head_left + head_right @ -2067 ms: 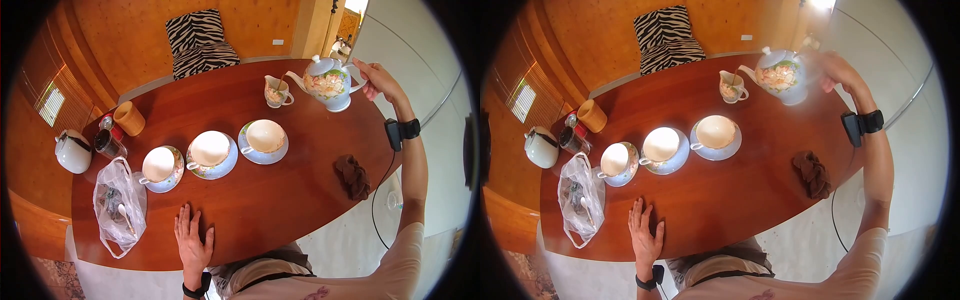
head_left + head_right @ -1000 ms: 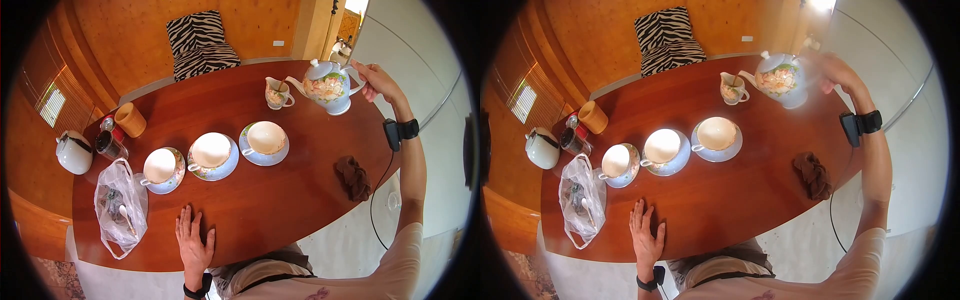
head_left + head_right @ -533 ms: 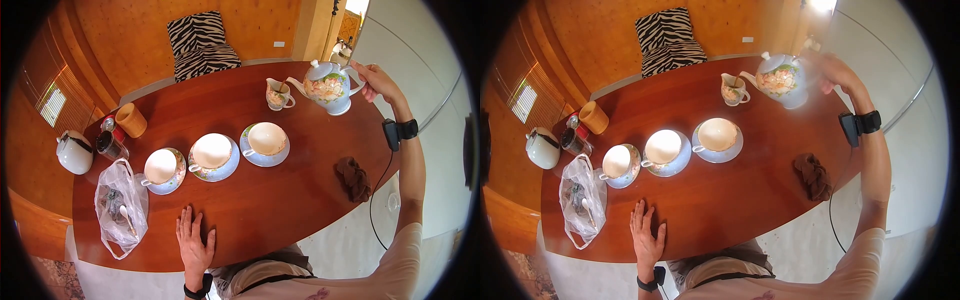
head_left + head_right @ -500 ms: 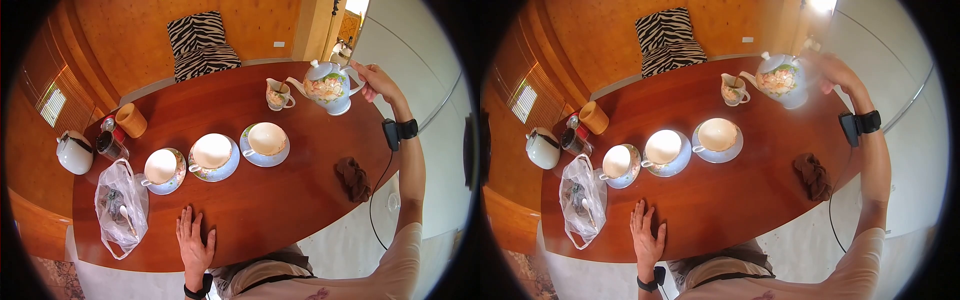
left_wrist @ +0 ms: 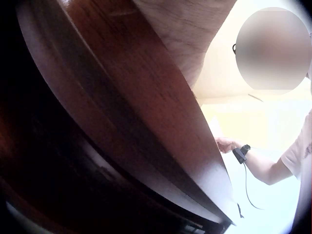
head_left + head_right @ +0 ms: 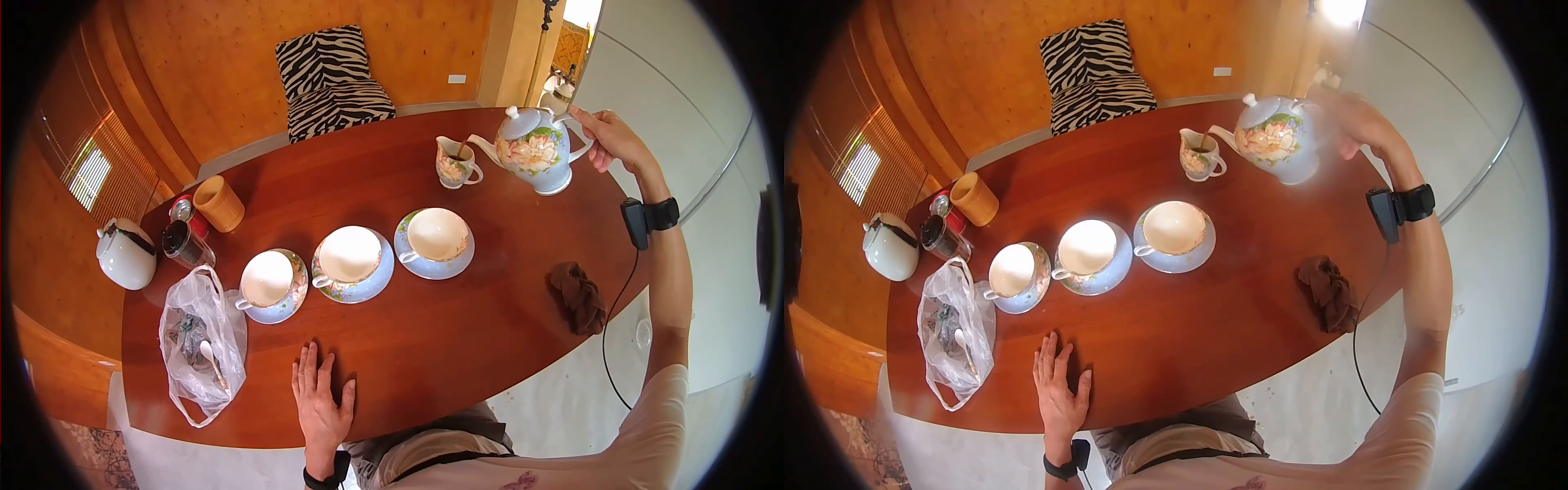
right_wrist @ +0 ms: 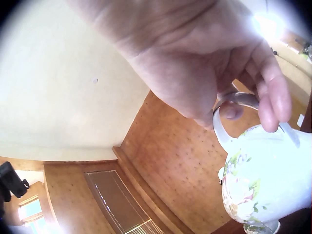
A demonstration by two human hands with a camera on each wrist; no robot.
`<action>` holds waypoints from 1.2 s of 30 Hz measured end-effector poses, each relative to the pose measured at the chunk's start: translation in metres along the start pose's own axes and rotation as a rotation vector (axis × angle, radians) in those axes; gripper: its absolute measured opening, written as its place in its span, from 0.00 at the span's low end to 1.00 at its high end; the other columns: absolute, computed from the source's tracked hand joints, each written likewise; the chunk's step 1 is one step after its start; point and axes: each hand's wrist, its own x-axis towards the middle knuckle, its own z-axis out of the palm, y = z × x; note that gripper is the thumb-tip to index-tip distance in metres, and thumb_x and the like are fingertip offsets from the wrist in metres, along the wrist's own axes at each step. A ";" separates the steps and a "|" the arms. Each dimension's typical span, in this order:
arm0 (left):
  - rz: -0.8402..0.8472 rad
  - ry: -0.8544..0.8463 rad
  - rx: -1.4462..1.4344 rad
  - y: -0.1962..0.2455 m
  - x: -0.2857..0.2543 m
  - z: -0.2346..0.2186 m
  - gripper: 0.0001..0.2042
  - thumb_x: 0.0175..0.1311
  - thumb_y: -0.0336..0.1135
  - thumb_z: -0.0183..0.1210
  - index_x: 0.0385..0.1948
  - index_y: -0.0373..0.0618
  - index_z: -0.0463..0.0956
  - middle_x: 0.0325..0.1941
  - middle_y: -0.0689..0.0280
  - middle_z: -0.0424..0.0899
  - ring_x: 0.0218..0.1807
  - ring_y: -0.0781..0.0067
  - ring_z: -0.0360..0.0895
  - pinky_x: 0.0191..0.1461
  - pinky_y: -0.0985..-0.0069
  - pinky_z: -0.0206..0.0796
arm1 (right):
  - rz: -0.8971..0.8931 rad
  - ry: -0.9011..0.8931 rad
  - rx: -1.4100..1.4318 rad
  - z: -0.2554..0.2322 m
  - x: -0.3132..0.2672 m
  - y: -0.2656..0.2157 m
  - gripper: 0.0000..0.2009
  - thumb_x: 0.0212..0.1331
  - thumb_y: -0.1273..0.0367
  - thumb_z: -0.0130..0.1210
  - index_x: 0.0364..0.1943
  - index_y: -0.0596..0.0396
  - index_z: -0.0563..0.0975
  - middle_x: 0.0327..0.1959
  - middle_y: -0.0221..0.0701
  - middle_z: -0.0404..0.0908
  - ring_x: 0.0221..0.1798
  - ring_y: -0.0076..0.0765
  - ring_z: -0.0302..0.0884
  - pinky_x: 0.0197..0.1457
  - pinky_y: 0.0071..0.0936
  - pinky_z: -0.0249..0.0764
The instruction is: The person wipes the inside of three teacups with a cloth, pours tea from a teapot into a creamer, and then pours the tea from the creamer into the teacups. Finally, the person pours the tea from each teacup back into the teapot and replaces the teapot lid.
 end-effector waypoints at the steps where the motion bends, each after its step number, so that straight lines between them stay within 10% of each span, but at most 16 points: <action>1: -0.003 0.000 -0.007 0.000 0.000 0.000 0.24 0.66 0.38 0.61 0.62 0.37 0.74 0.78 0.48 0.64 0.79 0.43 0.58 0.82 0.48 0.47 | -0.034 0.009 0.061 0.000 0.001 0.001 0.31 0.68 0.38 0.53 0.18 0.47 0.67 0.11 0.31 0.76 0.10 0.25 0.77 0.11 0.21 0.75; 11: 0.004 0.002 -0.011 -0.001 0.000 0.000 0.25 0.66 0.37 0.61 0.62 0.37 0.73 0.78 0.48 0.64 0.79 0.42 0.58 0.82 0.47 0.46 | -0.039 0.022 0.073 0.003 0.000 0.000 0.31 0.68 0.38 0.54 0.18 0.47 0.68 0.11 0.31 0.76 0.10 0.25 0.77 0.11 0.21 0.75; 13: 0.005 -0.001 -0.012 -0.001 0.000 -0.001 0.25 0.66 0.38 0.61 0.63 0.37 0.73 0.78 0.48 0.64 0.79 0.42 0.58 0.82 0.47 0.46 | 0.029 -0.024 -0.059 0.002 -0.001 -0.003 0.39 0.67 0.34 0.45 0.46 0.62 0.85 0.31 0.34 0.84 0.17 0.28 0.75 0.17 0.24 0.73; 17: 0.008 0.002 -0.004 -0.002 -0.001 0.001 0.25 0.66 0.39 0.61 0.63 0.36 0.73 0.78 0.48 0.64 0.79 0.42 0.58 0.82 0.47 0.46 | 0.012 -0.023 -0.050 0.004 -0.003 -0.001 0.40 0.67 0.34 0.44 0.46 0.62 0.85 0.27 0.33 0.83 0.16 0.28 0.75 0.16 0.24 0.73; 19: 0.003 -0.006 -0.003 -0.002 -0.001 0.000 0.25 0.66 0.39 0.61 0.63 0.37 0.73 0.78 0.48 0.64 0.79 0.42 0.58 0.82 0.47 0.46 | -0.006 -0.001 0.093 0.006 -0.003 0.002 0.32 0.66 0.36 0.54 0.18 0.46 0.67 0.11 0.32 0.77 0.11 0.26 0.78 0.13 0.22 0.77; 36: 0.017 0.002 -0.004 0.000 -0.001 -0.001 0.26 0.65 0.38 0.63 0.63 0.37 0.73 0.77 0.46 0.65 0.78 0.41 0.60 0.80 0.45 0.47 | 0.271 0.099 0.655 0.065 -0.043 0.106 0.29 0.72 0.39 0.47 0.18 0.41 0.63 0.17 0.35 0.79 0.14 0.29 0.79 0.17 0.24 0.79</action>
